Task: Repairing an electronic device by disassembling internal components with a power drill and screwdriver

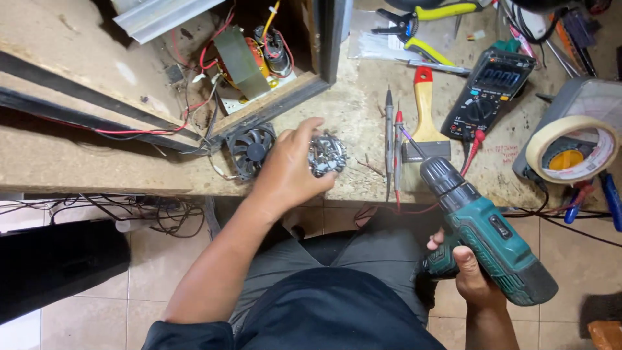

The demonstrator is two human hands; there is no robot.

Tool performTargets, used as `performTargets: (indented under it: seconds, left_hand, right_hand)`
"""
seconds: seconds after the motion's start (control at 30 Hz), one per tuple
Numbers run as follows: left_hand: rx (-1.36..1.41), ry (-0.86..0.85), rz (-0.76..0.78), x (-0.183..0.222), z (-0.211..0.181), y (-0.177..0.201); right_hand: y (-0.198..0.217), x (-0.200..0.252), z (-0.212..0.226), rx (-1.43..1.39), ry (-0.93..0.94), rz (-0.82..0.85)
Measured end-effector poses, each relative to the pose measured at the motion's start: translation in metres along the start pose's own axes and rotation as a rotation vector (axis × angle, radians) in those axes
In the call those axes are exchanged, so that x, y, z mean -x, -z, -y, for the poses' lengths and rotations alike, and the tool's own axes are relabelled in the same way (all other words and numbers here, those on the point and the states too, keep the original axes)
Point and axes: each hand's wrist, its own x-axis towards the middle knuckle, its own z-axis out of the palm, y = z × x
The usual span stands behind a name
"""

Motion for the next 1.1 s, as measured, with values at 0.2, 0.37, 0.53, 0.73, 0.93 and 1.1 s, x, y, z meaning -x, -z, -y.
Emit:
performTargets:
  seconds: [0.2, 0.37, 0.53, 0.73, 0.93, 1.1]
  left_hand:
    - [0.614, 0.153, 0.096, -0.005, 0.021, 0.034]
    - [1.137, 0.354, 0.173, -0.016, 0.031, 0.035]
    - [1.193, 0.429, 0.262, -0.029, 0.024, 0.031]
    - [1.15, 0.497, 0.236, -0.032, 0.003, 0.029]
    - [0.903, 0.409, 0.244, -0.033, -0.01, 0.028]
    - [0.114, 0.35, 0.007, -0.02, -0.045, 0.017]
  right_hand:
    - [0.012, -0.006, 0.0, 0.002, 0.032, 0.044]
    - [0.009, -0.009, 0.003, -0.044, 0.032, 0.043]
    - [0.013, -0.007, -0.002, -0.054, -0.001, 0.082]
    - [0.014, -0.005, -0.005, -0.055, -0.096, 0.088]
    - [0.013, -0.003, -0.009, -0.034, -0.055, 0.063]
    - [0.011, -0.001, -0.004, -0.033, -0.085, 0.085]
